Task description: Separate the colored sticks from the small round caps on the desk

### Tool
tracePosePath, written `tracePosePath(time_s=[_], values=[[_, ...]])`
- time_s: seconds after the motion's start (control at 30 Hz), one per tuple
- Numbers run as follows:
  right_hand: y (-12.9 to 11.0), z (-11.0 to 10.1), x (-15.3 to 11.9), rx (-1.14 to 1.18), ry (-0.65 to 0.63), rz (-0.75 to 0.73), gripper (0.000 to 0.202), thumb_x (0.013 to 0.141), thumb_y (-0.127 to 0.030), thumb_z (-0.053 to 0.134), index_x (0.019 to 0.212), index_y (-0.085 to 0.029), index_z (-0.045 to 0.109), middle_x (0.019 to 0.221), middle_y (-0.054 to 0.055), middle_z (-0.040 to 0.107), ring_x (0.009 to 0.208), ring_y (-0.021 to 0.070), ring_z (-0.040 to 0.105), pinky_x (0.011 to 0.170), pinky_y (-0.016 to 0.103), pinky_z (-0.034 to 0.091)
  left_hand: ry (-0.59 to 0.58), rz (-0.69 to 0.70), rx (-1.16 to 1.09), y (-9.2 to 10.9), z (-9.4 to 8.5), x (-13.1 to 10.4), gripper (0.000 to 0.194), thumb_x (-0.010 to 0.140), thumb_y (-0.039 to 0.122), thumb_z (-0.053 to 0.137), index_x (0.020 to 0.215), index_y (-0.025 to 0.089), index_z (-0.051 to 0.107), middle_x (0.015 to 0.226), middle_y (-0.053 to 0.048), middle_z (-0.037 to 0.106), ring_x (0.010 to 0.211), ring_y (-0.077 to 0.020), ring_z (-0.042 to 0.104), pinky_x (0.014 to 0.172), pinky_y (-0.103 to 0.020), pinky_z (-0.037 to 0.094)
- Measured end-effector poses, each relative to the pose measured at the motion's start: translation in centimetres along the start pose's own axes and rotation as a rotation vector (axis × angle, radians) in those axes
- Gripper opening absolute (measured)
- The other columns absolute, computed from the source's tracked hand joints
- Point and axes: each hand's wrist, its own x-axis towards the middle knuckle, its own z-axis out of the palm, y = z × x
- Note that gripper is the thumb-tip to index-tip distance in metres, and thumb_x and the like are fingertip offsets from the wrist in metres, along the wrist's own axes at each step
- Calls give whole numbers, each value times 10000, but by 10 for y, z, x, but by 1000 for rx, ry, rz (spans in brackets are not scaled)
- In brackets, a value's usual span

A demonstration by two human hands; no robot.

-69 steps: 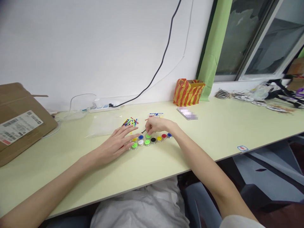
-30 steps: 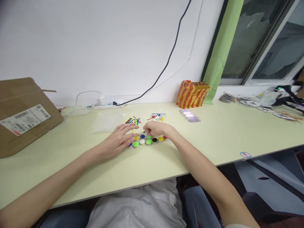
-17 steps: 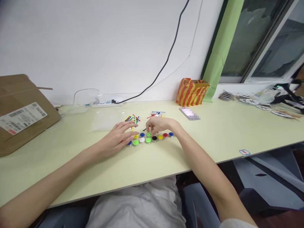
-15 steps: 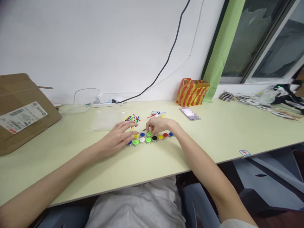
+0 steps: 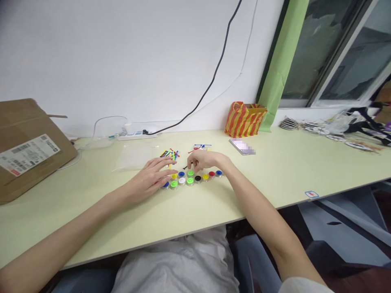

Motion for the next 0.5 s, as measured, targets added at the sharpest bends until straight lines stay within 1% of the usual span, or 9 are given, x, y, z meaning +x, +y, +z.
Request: tracePosePath(time_s=[0.1, 0.13, 0.17, 0.2, 0.3, 0.33, 0.4, 0.47, 0.5], values=[[9, 1, 5, -103, 243, -13, 294, 833, -53, 643, 1094, -162, 721, 1018, 78, 709, 828, 151, 628, 737, 243, 455, -2, 0, -29, -1, 0, 0, 389, 1062, 311, 363, 1376, 282, 591, 1434, -73, 566, 1435, -273, 380, 1176, -490, 317], [13, 3, 9, -143, 302, -15, 313, 834, -45, 644, 1115, -164, 719, 1077, 93, 701, 878, 158, 629, 767, 248, 455, 1, -5, -41, -1, 0, 0, 396, 1060, 309, 367, 1397, 279, 574, 1421, -74, 580, 1431, -272, 387, 1177, -489, 318], [17, 6, 13, -182, 329, -15, 322, 828, -43, 656, 1119, -164, 721, 1107, 103, 694, 907, 166, 628, 783, 251, 453, 3, -14, -50, -1, 0, 0, 404, 1058, 308, 372, 1414, 275, 559, 1414, -75, 589, 1426, -274, 394, 1175, -490, 322], [21, 8, 17, -215, 329, -9, 319, 814, -48, 676, 1108, -160, 728, 1104, 107, 695, 909, 172, 627, 783, 254, 451, 4, -28, -55, -1, -1, 0, 411, 1056, 307, 375, 1429, 271, 545, 1416, -78, 590, 1423, -276, 400, 1170, -491, 329], [28, 13, 26, -243, 279, 18, 259, 785, -72, 710, 1032, -140, 749, 985, 96, 716, 841, 179, 627, 757, 260, 447, 16, -76, -43, -1, -2, -1, 433, 1051, 317, 387, 1462, 258, 510, 1446, -91, 571, 1412, -283, 411, 1151, -493, 354], [28, 13, 26, -220, 297, 23, 238, 792, -80, 701, 1019, -135, 751, 960, 93, 720, 830, 180, 627, 760, 264, 448, 28, -89, -34, -1, -2, -1, 438, 1050, 325, 392, 1467, 253, 503, 1452, -94, 566, 1409, -284, 413, 1146, -494, 358], [23, 11, 24, -117, 393, -14, 215, 832, -109, 667, 1031, -131, 744, 984, 98, 726, 858, 182, 630, 798, 275, 457, 69, -121, -22, -4, -1, 0, 436, 1051, 336, 391, 1462, 239, 501, 1451, -103, 564, 1401, -282, 420, 1144, -495, 356], [10, 9, 20, 77, 506, -100, 222, 895, -167, 615, 1087, -130, 720, 1043, 104, 722, 899, 180, 632, 833, 287, 469, 129, -176, -42, -6, 1, 0, 411, 1056, 344, 384, 1419, 218, 527, 1412, -110, 586, 1366, -271, 452, 1131, -487, 364], [2, 10, 18, 199, 543, -152, 242, 930, -211, 585, 1128, -130, 698, 1049, 103, 718, 908, 179, 632, 835, 291, 477, 168, -208, -67, -7, 2, 1, 396, 1057, 352, 385, 1391, 208, 542, 1378, -112, 602, 1333, -264, 479, 1116, -478, 378]])
